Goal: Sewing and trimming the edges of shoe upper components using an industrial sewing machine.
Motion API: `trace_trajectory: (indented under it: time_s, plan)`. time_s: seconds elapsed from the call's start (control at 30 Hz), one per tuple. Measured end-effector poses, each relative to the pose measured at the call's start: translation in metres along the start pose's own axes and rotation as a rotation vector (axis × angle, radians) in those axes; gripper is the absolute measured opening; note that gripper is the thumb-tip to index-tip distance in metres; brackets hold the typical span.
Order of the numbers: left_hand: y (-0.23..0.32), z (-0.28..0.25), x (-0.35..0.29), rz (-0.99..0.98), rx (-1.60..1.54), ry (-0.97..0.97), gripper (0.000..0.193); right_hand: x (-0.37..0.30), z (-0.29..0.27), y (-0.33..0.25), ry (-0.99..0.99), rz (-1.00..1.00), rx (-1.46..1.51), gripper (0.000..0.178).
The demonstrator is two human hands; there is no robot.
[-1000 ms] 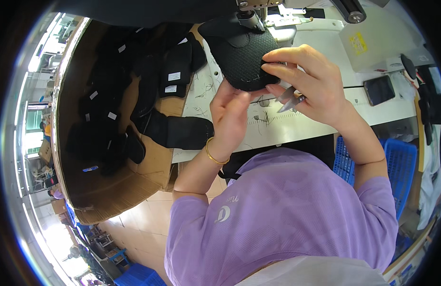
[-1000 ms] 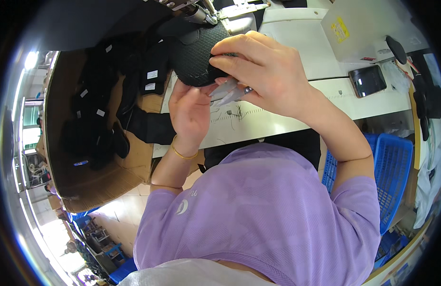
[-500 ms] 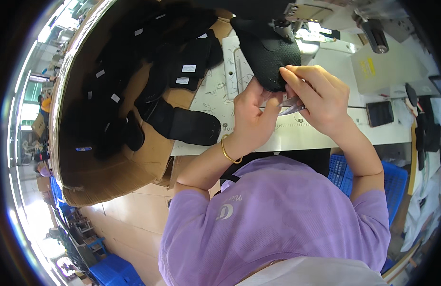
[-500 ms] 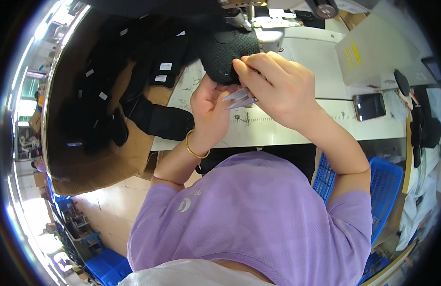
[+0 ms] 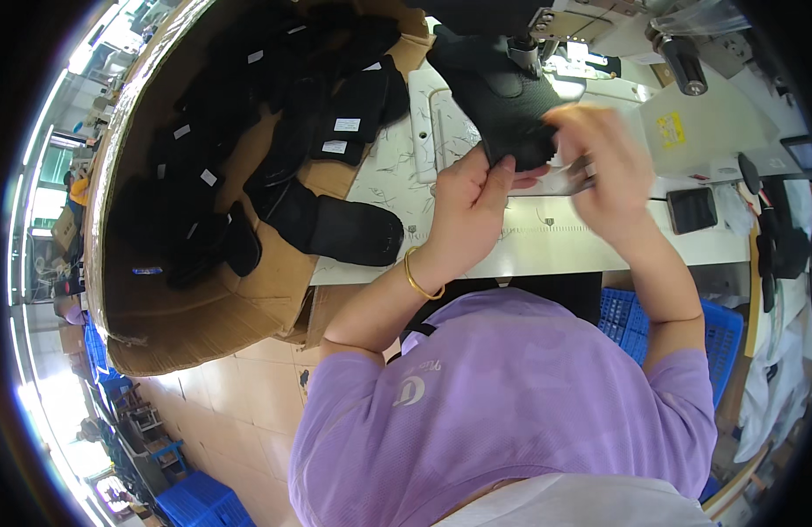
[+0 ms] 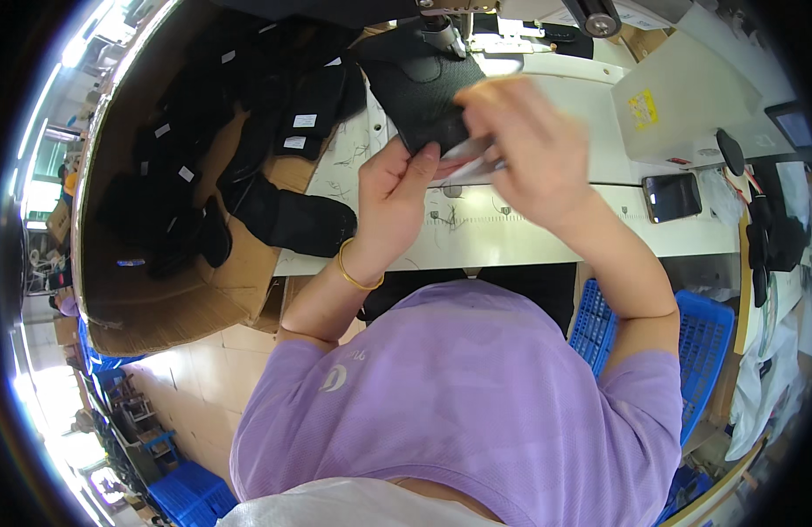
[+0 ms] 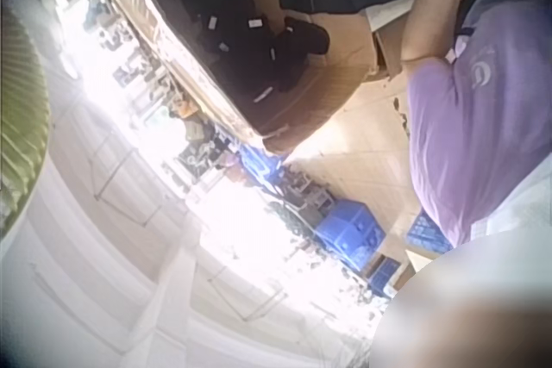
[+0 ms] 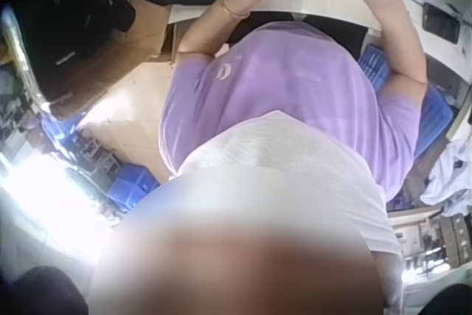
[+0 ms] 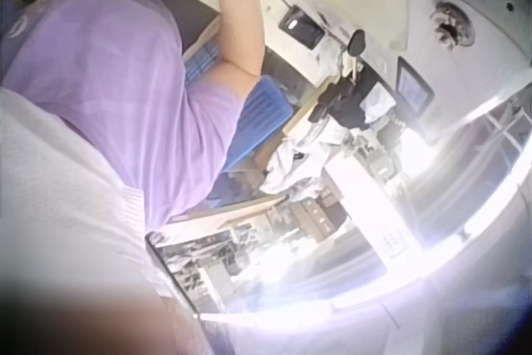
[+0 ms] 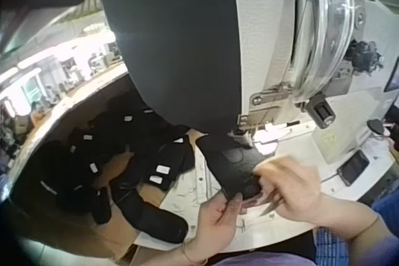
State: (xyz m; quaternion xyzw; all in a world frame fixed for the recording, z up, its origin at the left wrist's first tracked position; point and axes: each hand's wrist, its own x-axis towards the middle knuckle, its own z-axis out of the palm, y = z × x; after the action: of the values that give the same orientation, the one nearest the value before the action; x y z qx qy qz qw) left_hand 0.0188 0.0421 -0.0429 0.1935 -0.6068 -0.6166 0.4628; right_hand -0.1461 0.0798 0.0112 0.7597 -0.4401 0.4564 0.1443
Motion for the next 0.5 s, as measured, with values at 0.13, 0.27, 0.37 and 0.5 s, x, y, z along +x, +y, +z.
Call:
trace_trajectory:
  time_s: [0.13,0.27,0.37,0.5]
  plan:
    - [-0.004,-0.007,0.003,-0.220,-0.186,-0.021,0.024,0.010,-0.008,0.011,0.178,0.100,0.025,0.035]
    - [0.006,-0.013,0.000,-0.190,-0.295,-0.036,0.026,-0.007,0.005,0.010,0.051,-0.296,-0.112,0.031]
    - [0.017,-0.015,0.003,-0.185,-0.411,-0.080,0.032,-0.020,0.013,0.008,0.004,-0.239,-0.120,0.027]
    - [0.024,-0.016,0.017,-0.303,-0.292,-0.046,0.040,-0.032,0.015,0.002,0.069,-0.093,0.021,0.024]
